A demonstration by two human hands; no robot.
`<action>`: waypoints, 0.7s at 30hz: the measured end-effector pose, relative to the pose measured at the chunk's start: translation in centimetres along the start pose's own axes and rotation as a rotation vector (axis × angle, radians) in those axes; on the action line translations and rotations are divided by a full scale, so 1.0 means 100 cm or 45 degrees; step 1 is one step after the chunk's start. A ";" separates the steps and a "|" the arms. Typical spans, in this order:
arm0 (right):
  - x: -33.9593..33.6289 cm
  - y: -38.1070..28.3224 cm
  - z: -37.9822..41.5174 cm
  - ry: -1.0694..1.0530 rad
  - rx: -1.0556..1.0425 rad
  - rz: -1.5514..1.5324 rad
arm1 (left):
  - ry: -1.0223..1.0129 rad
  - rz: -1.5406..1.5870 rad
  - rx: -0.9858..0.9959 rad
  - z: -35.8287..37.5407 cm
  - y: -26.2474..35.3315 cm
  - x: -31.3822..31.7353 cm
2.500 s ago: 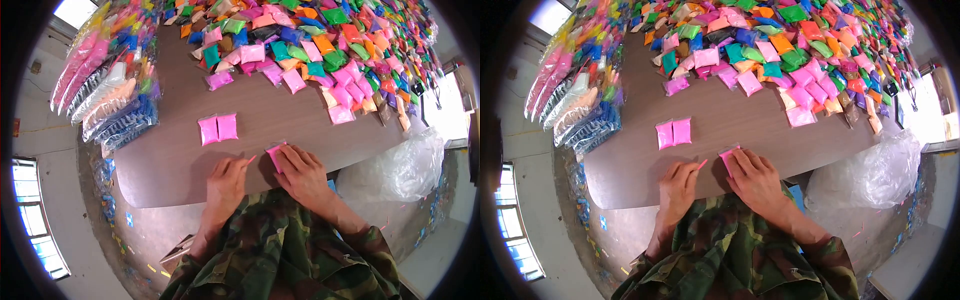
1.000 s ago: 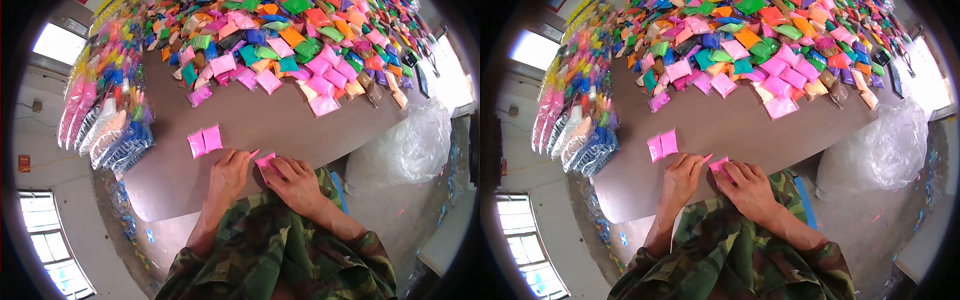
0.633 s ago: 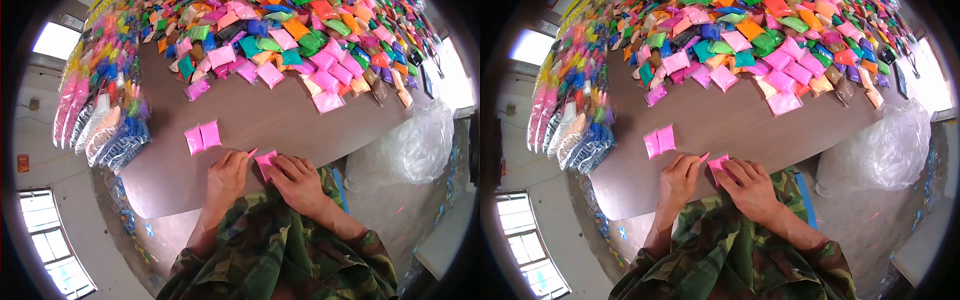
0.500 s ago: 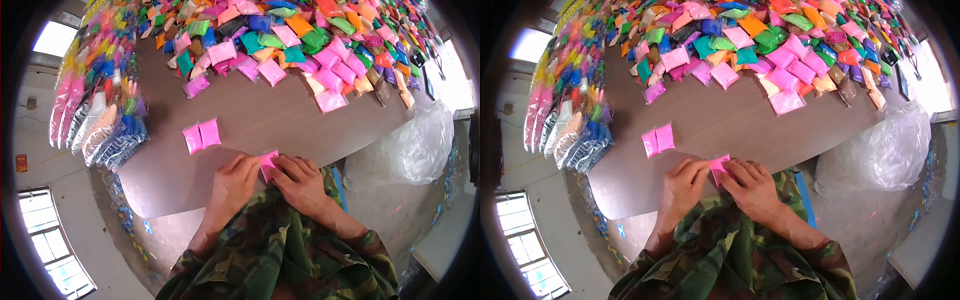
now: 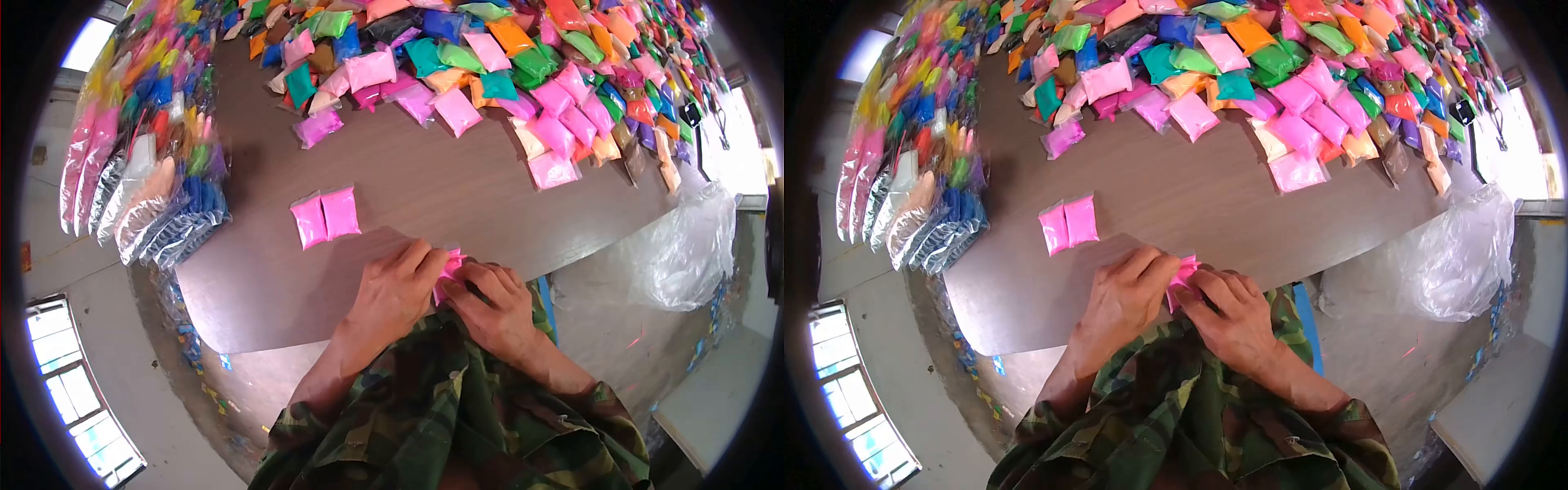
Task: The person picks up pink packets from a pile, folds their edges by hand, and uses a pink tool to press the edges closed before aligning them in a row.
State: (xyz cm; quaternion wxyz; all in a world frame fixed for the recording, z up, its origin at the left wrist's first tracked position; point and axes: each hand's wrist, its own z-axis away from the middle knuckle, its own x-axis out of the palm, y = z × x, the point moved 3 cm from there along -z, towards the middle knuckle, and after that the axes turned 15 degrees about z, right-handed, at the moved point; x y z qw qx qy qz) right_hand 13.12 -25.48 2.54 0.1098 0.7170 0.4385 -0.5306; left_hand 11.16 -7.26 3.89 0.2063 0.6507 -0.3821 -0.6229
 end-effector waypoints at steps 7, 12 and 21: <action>-0.001 0.000 0.003 -0.040 -0.015 0.028 | -0.035 -0.066 0.004 -0.016 -0.006 -0.003; 0.002 0.000 0.005 -0.020 -0.002 0.033 | -0.104 -0.069 0.005 -0.013 0.003 -0.002; 0.004 0.001 0.001 0.000 0.036 -0.035 | 0.199 0.113 -0.182 0.008 0.013 -0.012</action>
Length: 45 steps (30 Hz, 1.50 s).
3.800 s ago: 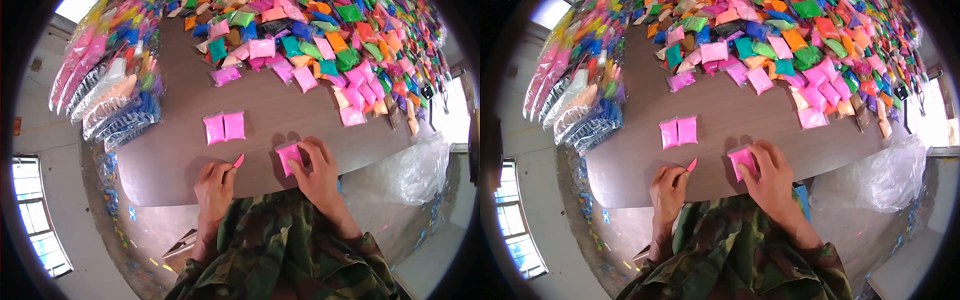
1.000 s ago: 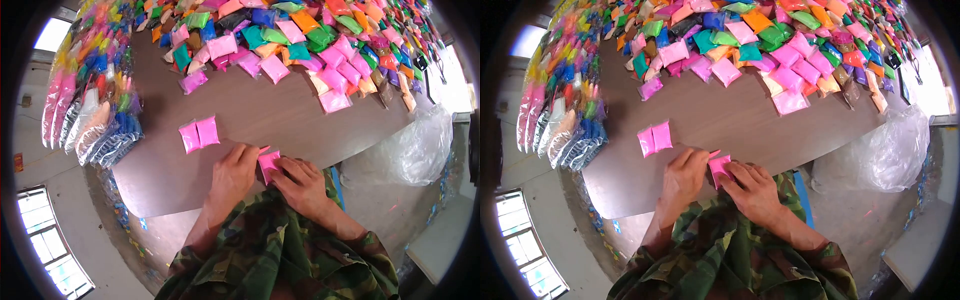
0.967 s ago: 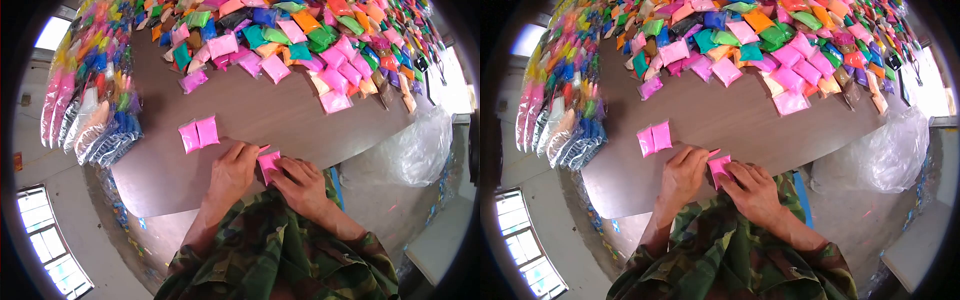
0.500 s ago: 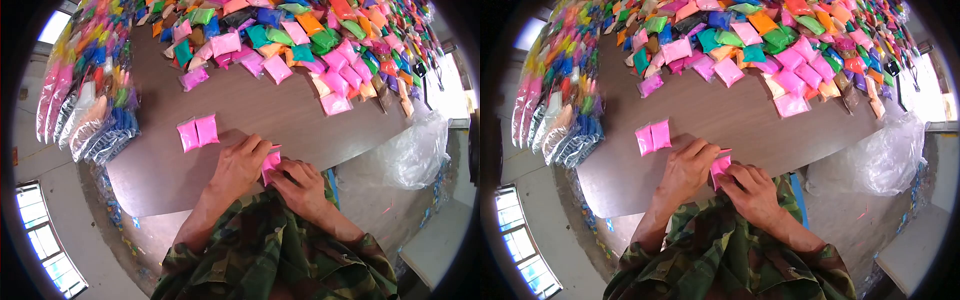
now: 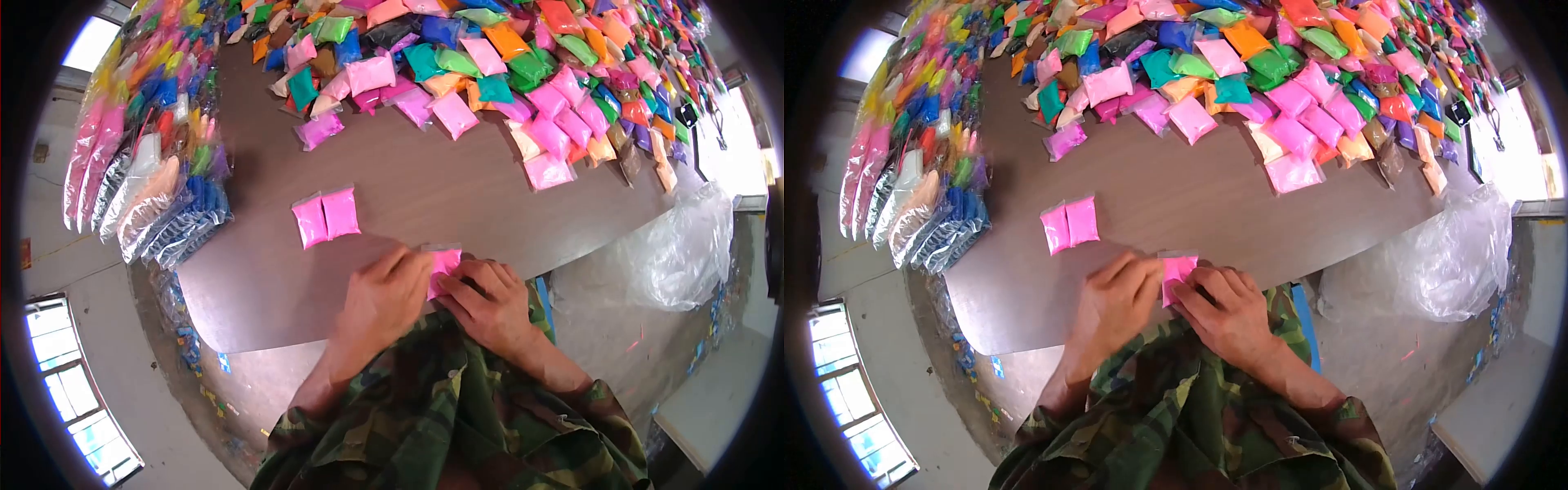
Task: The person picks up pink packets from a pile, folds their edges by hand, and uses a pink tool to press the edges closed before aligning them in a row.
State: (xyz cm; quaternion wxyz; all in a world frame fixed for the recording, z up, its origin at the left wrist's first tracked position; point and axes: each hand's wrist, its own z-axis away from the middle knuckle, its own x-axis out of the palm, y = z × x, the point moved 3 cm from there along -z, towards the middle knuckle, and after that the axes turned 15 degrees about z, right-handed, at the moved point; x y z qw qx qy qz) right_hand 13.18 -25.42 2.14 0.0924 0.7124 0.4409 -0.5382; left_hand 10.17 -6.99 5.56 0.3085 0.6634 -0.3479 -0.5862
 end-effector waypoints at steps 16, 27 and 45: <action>-0.002 0.005 -0.010 -0.042 -0.027 -0.093 | -0.040 -0.095 0.062 0.011 -0.002 0.000; 0.002 0.009 -0.011 -0.034 0.025 -0.116 | 0.131 0.042 -0.062 0.017 -0.009 0.003; 0.005 0.004 -0.010 0.005 0.053 -0.054 | 0.230 -0.235 -0.015 0.057 -0.011 0.016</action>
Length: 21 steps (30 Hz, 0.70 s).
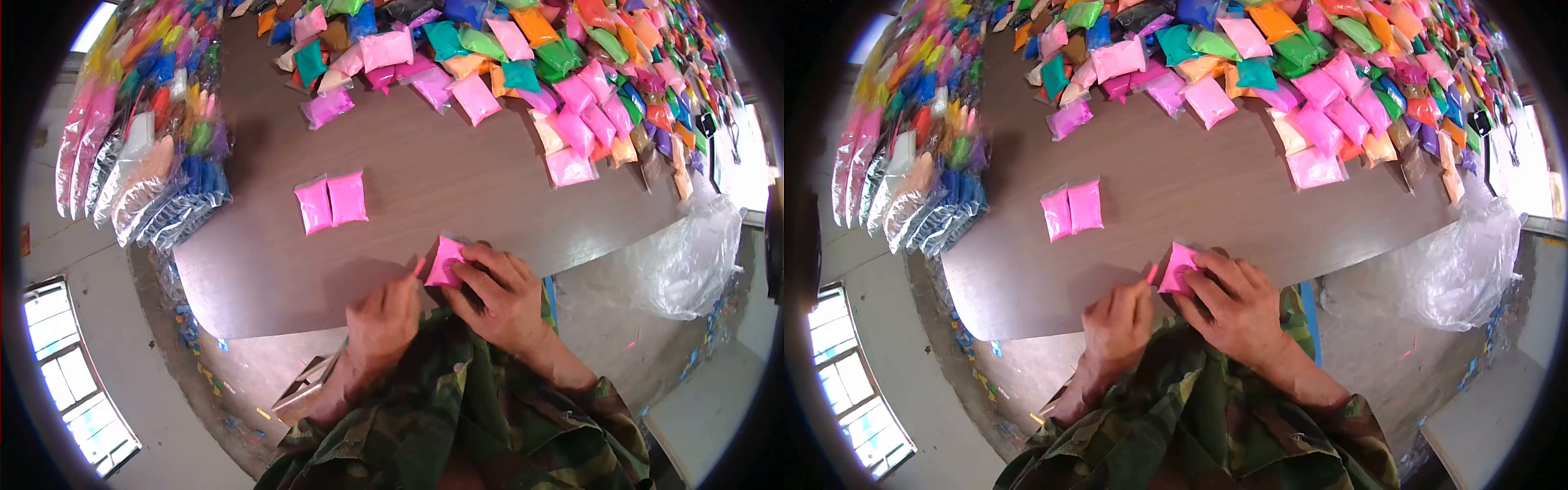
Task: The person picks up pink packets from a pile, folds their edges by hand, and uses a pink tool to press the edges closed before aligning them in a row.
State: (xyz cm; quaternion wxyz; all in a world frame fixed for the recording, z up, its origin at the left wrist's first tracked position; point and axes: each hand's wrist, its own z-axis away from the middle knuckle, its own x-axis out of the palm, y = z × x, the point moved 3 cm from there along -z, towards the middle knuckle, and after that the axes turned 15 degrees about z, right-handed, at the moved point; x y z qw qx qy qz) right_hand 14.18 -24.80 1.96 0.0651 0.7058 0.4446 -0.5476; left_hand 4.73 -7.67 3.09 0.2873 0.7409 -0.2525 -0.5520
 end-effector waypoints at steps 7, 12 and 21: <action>0.001 -0.001 -0.002 0.005 0.010 -0.023 | 0.041 0.123 0.045 0.008 0.008 0.009; -0.002 -0.003 -0.003 -0.026 0.040 -0.009 | 0.060 -0.024 0.001 0.013 -0.003 0.012; 0.000 -0.003 -0.002 -0.005 0.056 -0.030 | 0.084 0.108 0.061 0.011 0.009 0.012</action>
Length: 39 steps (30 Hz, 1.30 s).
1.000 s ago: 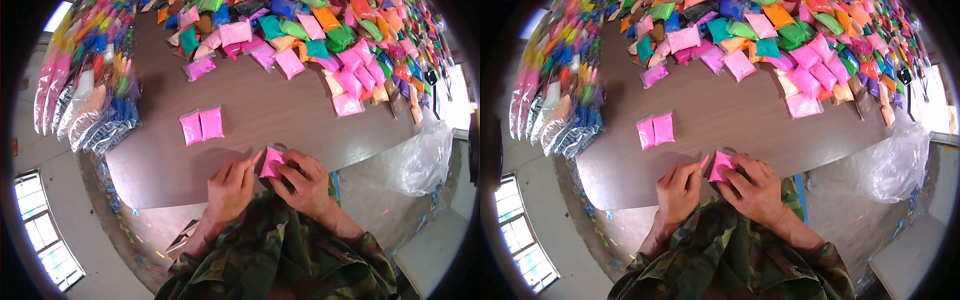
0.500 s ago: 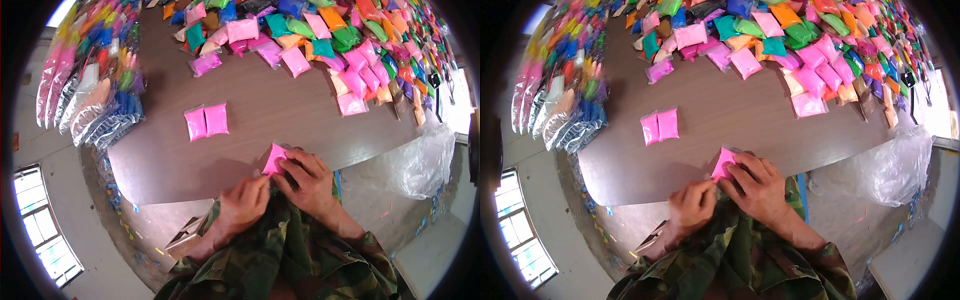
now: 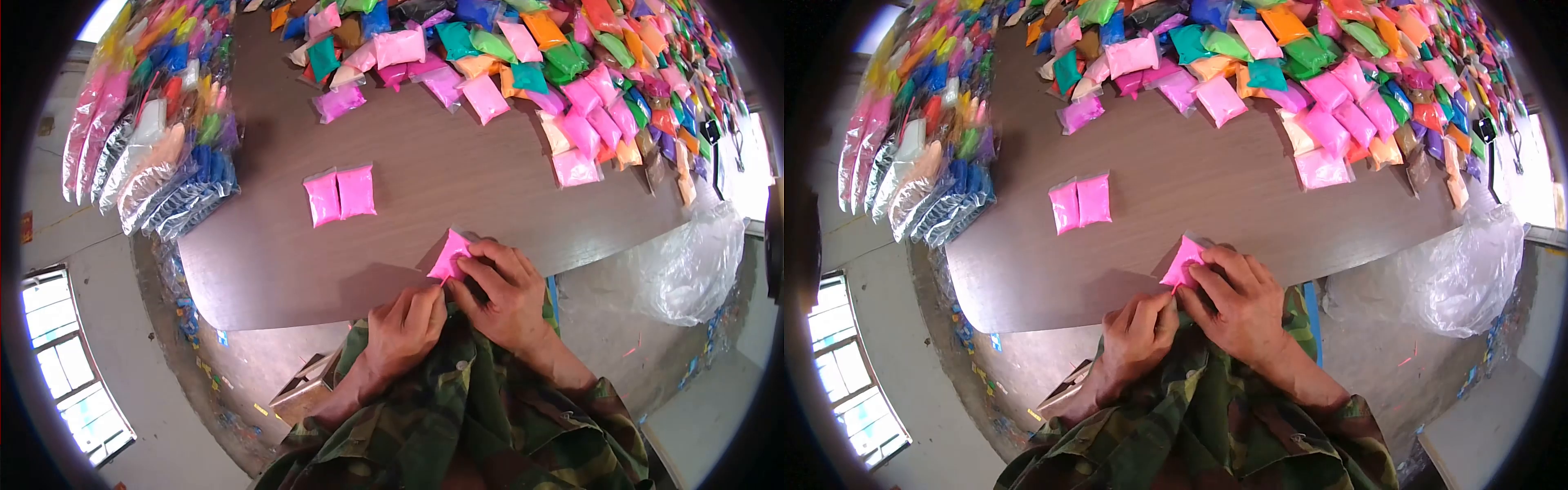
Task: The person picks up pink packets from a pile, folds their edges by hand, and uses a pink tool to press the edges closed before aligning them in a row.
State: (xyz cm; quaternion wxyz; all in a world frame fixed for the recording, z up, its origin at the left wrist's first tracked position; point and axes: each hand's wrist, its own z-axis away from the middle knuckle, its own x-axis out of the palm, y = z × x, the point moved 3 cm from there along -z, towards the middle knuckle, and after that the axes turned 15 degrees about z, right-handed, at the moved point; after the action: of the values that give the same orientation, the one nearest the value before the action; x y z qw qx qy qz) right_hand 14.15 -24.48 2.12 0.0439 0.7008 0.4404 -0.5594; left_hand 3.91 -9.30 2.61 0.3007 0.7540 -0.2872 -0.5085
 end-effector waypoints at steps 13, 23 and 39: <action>0.001 -0.002 0.001 0.008 0.006 0.017 | -0.124 -0.065 0.036 -0.009 0.002 -0.008; 0.000 -0.004 0.005 0.000 -0.016 0.076 | 0.007 0.099 -0.200 -0.019 -0.011 -0.026; -0.003 0.003 0.005 -0.068 -0.094 0.059 | -0.196 -0.079 0.043 -0.063 -0.018 -0.012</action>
State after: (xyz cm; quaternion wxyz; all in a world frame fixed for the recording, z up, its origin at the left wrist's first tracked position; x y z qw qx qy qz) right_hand 13.99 -25.06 2.03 0.0943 0.6936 0.4429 -0.5602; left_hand 9.65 -6.19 3.87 0.2489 0.7262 -0.2945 -0.5691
